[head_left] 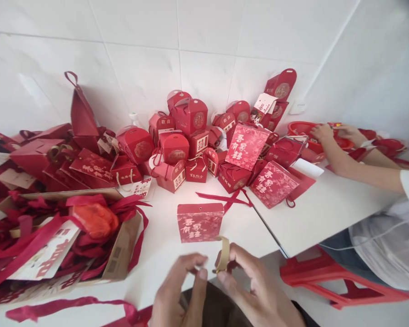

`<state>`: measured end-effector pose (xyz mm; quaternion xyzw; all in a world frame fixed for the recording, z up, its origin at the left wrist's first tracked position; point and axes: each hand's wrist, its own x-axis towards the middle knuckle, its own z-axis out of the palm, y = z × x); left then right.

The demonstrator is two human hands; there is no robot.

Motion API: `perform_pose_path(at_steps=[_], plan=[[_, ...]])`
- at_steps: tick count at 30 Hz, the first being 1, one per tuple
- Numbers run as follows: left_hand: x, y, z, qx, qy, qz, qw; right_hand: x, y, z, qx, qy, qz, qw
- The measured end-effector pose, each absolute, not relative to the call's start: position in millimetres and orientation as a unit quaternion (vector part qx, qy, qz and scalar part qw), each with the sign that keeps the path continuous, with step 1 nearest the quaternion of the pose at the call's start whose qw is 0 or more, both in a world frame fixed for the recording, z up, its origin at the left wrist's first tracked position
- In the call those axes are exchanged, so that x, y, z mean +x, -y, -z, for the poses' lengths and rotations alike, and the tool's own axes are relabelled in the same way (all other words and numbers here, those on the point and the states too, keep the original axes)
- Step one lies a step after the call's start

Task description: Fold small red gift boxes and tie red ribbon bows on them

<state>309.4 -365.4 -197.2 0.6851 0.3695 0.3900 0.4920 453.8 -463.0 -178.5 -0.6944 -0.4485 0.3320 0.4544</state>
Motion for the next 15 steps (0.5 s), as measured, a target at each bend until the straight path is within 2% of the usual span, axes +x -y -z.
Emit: perform_pose_path(at_steps=[2, 4, 9, 15], plan=[[310, 337, 186, 0.746, -0.351, -0.426, 0.373, 461, 466, 178, -0.682, 0.453, -0.329, 0.471], [313, 307, 180, 0.778, -0.324, -0.429, 0.326, 467, 468, 178, -0.684, 0.435, -0.324, 0.487], [326, 274, 186, 0.774, -0.341, -0.357, 0.397, 472, 462, 186, -0.694, 0.355, -0.338, 0.526], [325, 327, 182, 0.742, -0.384, -0.348, 0.425, 471, 443, 187, -0.64, 0.355, -0.362, 0.578]])
